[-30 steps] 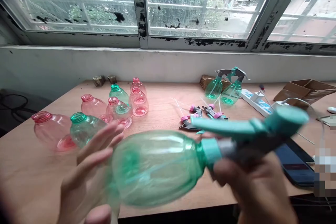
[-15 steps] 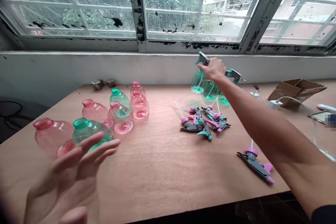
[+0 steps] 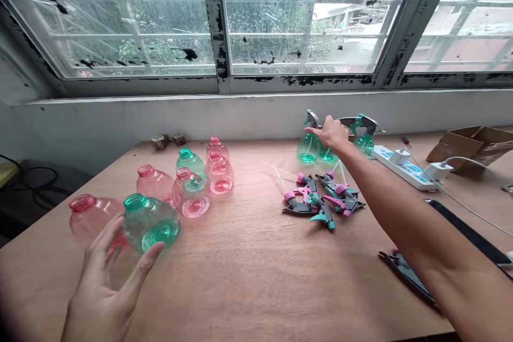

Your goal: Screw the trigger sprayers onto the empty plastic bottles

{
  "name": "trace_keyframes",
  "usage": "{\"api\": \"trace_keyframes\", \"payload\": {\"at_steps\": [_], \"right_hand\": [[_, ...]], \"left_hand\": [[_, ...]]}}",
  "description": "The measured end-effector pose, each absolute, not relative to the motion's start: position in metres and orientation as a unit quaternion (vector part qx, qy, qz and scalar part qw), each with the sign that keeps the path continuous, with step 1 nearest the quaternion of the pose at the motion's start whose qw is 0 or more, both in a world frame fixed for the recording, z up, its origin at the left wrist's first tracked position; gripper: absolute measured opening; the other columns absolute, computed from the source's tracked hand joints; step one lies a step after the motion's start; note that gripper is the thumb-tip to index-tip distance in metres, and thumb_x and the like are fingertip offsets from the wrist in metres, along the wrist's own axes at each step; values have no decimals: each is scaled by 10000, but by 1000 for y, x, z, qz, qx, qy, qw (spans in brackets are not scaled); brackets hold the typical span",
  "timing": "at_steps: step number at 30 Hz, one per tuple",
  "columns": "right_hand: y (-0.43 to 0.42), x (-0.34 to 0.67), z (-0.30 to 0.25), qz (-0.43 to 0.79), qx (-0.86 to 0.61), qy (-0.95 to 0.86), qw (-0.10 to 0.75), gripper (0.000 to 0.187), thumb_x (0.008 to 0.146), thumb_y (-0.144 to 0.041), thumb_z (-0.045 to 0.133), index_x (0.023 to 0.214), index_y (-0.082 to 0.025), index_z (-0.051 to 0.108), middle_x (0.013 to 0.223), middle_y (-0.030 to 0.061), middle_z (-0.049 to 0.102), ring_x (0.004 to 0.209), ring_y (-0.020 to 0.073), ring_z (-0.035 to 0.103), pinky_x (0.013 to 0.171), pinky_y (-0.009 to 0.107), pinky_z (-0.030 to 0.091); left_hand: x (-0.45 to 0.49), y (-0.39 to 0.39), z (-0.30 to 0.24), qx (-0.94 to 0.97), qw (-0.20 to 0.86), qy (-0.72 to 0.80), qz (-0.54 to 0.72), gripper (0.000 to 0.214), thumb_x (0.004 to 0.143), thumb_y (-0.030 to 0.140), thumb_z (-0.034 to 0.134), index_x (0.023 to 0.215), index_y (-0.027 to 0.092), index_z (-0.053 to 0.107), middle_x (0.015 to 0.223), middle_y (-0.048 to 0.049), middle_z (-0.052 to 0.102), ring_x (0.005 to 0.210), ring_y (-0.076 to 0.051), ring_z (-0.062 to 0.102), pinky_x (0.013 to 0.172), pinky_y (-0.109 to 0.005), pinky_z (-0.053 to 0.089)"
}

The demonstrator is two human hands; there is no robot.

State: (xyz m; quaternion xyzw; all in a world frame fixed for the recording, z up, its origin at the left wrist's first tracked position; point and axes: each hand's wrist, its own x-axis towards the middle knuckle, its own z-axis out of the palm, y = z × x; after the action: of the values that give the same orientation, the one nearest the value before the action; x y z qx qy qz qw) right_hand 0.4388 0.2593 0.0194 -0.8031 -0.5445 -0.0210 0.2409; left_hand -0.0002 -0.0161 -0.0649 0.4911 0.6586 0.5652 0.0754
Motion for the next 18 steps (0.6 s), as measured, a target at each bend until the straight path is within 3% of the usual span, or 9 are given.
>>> {"api": "trace_keyframes", "payload": {"at_steps": [3, 5, 8, 12, 15, 18], "right_hand": [[231, 433, 38, -67, -788, -572, 216, 991, 1085, -759, 502, 1604, 83, 441, 1346, 418, 705, 1315, 493, 702, 987, 539, 532], [211, 427, 50, -93, -775, -588, 211, 1054, 1117, -768, 350, 1662, 132, 297, 1294, 479, 697, 1291, 558, 702, 926, 547, 505], [182, 417, 57, -111, -755, -616, 197, 936, 1141, -699, 373, 1707, 41, 275, 1187, 393, 775, 1153, 551, 758, 845, 524, 499], [146, 417, 36, -74, -707, -684, 162, 630, 1120, -585, 482, 1576, -156, 549, 1137, 183, 850, 980, 420, 799, 785, 446, 532], [120, 429, 2, -20, -662, -737, 134, 513, 1093, -536, 483, 1400, -192, 709, 1173, 146, 857, 950, 374, 809, 798, 458, 588], [98, 441, -31, 26, -618, -776, 124, 501, 1067, -528, 474, 1314, -211, 772, 1287, 162, 834, 1168, 414, 780, 951, 533, 616]], "left_hand": [[-5, -12, -67, 535, 49, 644, 545, 811, 824, 699, 843, 1518, 344, 616, 1658, -81, 568, 1592, -487, 452, 1366, -738, 255], [-5, -12, -66, 549, 30, 636, 542, 758, 847, 708, 812, 1472, 317, 636, 1590, -103, 592, 1571, -474, 472, 1348, -717, 318], [-1, -10, -64, 523, 27, 651, 550, 796, 841, 743, 786, 1467, 274, 638, 1573, -139, 568, 1541, -478, 504, 1314, -699, 386], [-1, -5, -67, 479, 80, 694, 531, 998, 782, 770, 809, 1615, 307, 510, 1682, -138, 505, 1592, -496, 449, 1339, -718, 316], [-6, -1, -72, 478, 107, 692, 530, 1019, 767, 752, 831, 1613, 304, 482, 1639, -136, 549, 1561, -482, 492, 1319, -710, 357], [-6, 0, -75, 508, 103, 672, 529, 965, 732, 735, 871, 1519, 276, 552, 1478, -136, 637, 1474, -457, 564, 1282, -695, 414]]}}
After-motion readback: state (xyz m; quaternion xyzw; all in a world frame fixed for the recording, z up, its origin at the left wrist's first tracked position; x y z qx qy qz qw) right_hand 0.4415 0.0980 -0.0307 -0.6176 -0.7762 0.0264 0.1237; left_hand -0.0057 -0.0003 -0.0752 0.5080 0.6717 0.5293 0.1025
